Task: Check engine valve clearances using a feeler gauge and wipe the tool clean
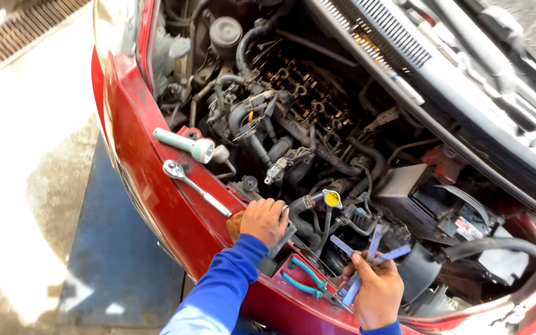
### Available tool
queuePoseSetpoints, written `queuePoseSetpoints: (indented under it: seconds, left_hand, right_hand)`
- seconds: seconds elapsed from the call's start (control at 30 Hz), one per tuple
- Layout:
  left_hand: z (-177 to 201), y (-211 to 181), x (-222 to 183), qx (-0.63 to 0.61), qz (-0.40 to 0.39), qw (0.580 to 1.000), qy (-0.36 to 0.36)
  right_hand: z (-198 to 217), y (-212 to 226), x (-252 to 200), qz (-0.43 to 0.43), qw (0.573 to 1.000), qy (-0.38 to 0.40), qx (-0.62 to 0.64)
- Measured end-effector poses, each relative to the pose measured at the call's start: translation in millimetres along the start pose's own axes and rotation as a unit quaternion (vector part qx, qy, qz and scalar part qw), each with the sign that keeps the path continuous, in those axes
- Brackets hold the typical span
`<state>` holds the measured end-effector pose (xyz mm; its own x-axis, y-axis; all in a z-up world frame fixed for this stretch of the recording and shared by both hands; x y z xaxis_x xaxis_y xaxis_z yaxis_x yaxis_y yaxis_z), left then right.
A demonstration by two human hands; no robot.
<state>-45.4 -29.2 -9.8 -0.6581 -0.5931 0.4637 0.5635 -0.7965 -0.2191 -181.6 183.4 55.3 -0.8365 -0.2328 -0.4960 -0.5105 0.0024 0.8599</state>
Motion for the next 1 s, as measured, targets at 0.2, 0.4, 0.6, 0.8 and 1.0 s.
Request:
queuePoseSetpoints:
  seconds: [0.2, 0.4, 0.6, 0.8, 1.0]
  left_hand:
    - [133, -39, 34, -0.334, 0.170, 0.922, 0.093]
    - [183, -54, 16, -0.351, -0.118, 0.929, -0.026]
    - [154, -16, -4, -0.267, -0.177, 0.947, 0.010]
    - [168, 30, 4, -0.302, 0.419, 0.833, 0.197]
    - [182, -27, -17, -0.344, 0.112, 0.932, -0.011]
  right_hand:
    - [17, -30, -41, 0.101, 0.994, -0.049, 0.014]
    - [-15, -55, -104, 0.059, 0.994, -0.083, 0.045]
    - [-25, -34, -133, 0.123, 0.990, 0.009, 0.075]
    - [-9, -41, -99, 0.142, 0.985, -0.035, 0.086]
    - [-67, -42, -128, 0.003, 0.974, 0.123, 0.190]
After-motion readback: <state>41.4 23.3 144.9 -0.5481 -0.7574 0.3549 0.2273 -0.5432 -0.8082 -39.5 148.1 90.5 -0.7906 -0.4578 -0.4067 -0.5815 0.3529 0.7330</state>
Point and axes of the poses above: each hand's wrist, its own x-axis towards the middle knuckle, its own z-axis out of the back of the hand, y = z × x, the point moved 4 cm from there along x, towards the middle knuckle, and after that the axes turned 8 degrees about x, right-handed, at the moved point
